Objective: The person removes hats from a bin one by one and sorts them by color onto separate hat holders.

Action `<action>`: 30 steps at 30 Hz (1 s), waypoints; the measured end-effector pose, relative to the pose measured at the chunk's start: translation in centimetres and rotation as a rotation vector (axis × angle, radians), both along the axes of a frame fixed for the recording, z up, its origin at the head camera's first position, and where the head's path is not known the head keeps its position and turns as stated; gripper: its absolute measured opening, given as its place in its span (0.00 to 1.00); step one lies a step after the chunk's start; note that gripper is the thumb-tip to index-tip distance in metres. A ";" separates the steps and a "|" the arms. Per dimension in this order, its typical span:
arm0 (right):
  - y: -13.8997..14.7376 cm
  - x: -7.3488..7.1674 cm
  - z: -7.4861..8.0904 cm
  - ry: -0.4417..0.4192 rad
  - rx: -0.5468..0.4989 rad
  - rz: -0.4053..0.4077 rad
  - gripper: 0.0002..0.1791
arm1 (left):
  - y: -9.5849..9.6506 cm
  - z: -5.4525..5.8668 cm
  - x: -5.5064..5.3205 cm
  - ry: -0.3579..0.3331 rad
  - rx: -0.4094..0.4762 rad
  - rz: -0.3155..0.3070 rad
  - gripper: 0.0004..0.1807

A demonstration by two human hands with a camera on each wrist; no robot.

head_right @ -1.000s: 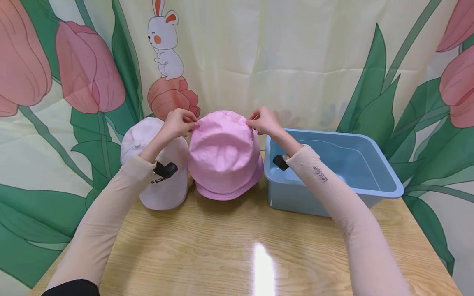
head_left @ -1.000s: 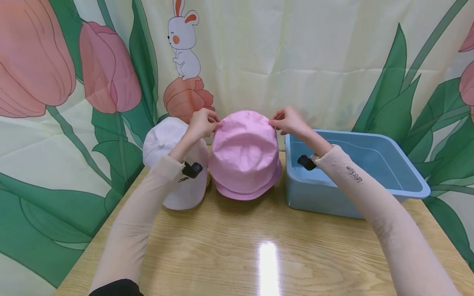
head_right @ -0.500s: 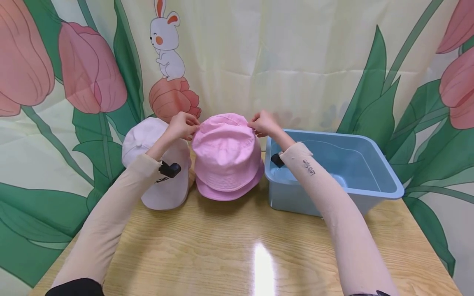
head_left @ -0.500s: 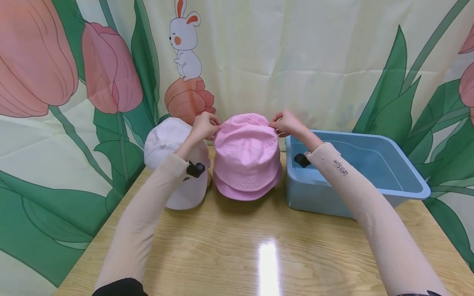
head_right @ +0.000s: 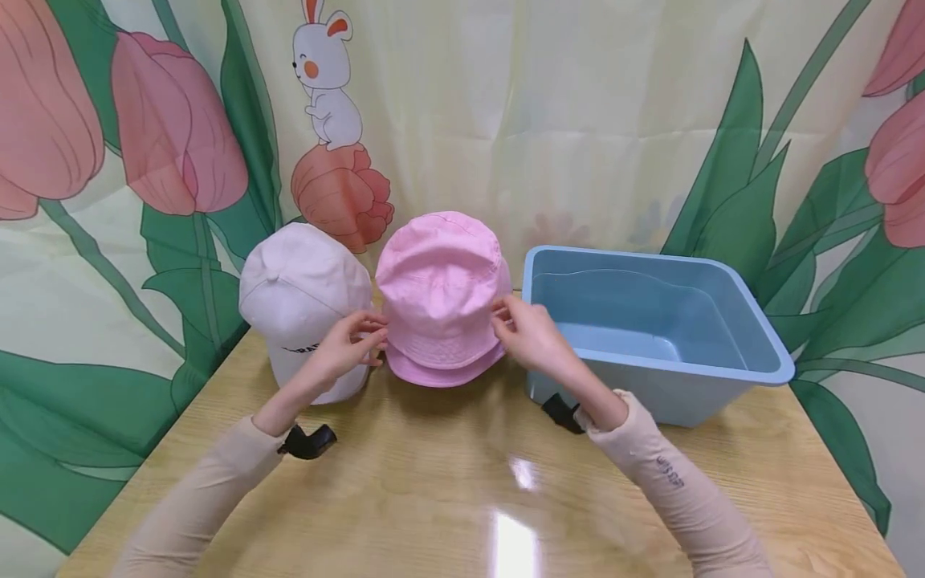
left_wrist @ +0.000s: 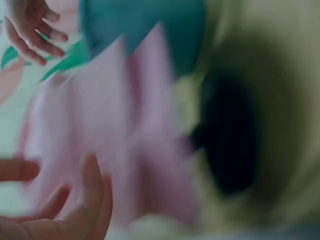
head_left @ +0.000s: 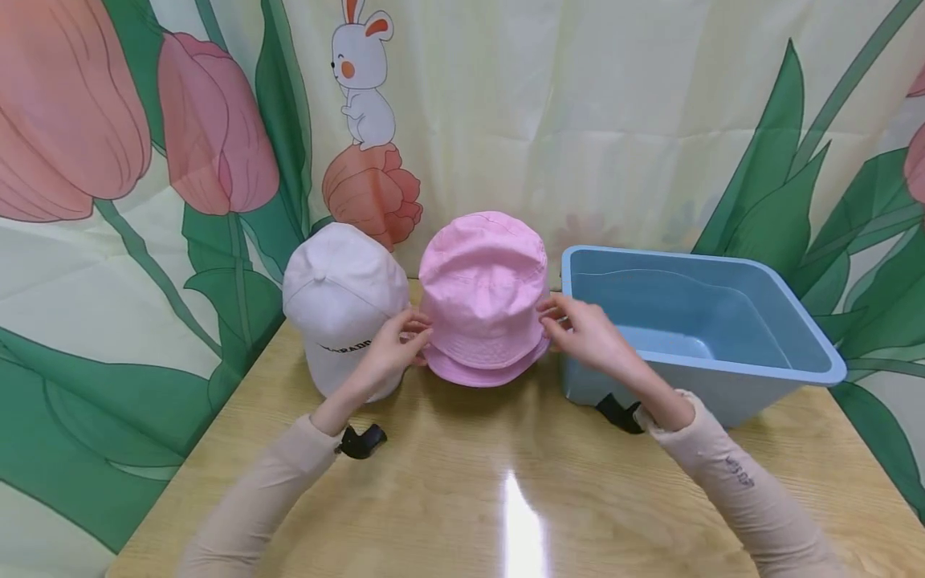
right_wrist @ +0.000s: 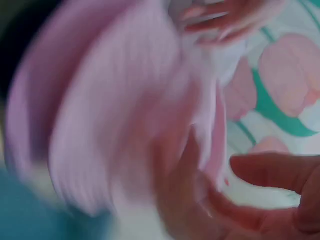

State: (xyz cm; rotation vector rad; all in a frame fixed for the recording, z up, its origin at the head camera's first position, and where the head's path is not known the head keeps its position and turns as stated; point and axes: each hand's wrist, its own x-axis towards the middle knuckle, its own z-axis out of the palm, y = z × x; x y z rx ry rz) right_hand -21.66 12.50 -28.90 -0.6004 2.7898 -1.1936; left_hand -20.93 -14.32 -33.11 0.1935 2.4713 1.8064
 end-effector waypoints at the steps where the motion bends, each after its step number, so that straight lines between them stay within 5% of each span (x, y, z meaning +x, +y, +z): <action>1: -0.3 0.5 -0.8 -0.010 -0.017 0.001 0.17 | 0.1 -0.7 -0.1 -0.081 0.107 0.015 0.16; 6: -2.0 0.8 -4.7 -0.221 -0.279 -0.116 0.23 | 0.3 -3.0 -1.0 -0.329 0.612 0.174 0.20; 9: -3.2 0.5 -6.4 -0.337 -0.549 -0.244 0.24 | 0.6 -3.8 -1.6 -0.374 0.812 0.219 0.15; 13: -4.8 -0.5 -8.0 -0.365 -0.962 -0.402 0.23 | 1.1 -4.7 -2.4 -0.368 0.996 0.239 0.14; 18: -5.6 -2.1 -9.2 -0.389 -1.269 -0.497 0.23 | 1.6 -5.9 -3.6 -0.326 1.079 0.218 0.25; 25: -5.2 -3.3 -9.6 -0.354 -1.213 -0.579 0.22 | 1.8 -7.0 -4.8 -0.281 1.021 0.211 0.26; 30: -5.5 -5.3 -11.4 -0.256 -1.156 -0.616 0.21 | 2.0 -7.4 -5.2 -0.226 0.968 0.223 0.26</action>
